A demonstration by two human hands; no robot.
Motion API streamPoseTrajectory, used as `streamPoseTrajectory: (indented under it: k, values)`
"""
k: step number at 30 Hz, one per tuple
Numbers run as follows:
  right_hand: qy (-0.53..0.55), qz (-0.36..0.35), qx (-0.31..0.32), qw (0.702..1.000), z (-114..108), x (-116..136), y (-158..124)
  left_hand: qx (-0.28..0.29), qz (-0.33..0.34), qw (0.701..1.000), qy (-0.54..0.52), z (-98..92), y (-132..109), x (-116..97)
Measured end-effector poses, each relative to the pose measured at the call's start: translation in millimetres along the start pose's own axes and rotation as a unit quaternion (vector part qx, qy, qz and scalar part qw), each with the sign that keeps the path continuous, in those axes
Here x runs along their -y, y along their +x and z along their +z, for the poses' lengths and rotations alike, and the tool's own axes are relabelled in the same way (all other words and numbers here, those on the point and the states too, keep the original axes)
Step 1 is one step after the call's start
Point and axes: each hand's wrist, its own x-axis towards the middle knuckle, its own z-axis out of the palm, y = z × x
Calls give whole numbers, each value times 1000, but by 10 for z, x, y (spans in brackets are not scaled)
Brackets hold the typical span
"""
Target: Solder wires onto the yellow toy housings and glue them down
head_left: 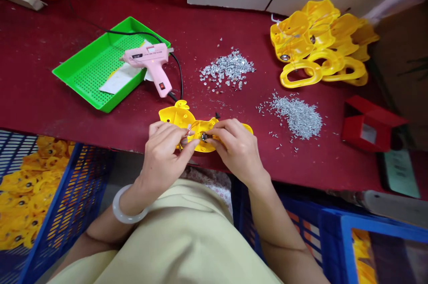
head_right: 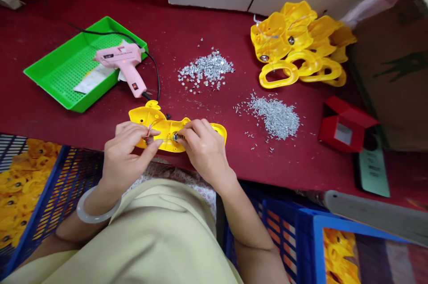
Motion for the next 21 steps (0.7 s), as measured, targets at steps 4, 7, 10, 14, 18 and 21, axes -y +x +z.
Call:
streamPoseTrajectory:
  k: [4, 7, 10, 14, 18, 21]
  values:
    - [-33, -5, 7, 999, 49, 23, 27, 28, 36, 998, 49, -11, -38, 8]
    - [-43, -6, 14, 999, 64, 21, 37, 44, 48, 996, 63, -24, -61, 16]
    - [-48, -8, 12, 999, 67, 20, 40, 59, 59, 995, 47, -19, -75, 32]
    - [-42, -17, 10, 999, 76, 24, 30, 75, 69, 995, 18, 7, -95, 52]
    - [-26, -17, 6, 999, 92, 13, 23, 82, 68, 994, 10, 18, -114, 63]
    - [-13, -11, 10, 1000, 100, 2, 27, 89, 66, 994, 11, 18, -122, 72]
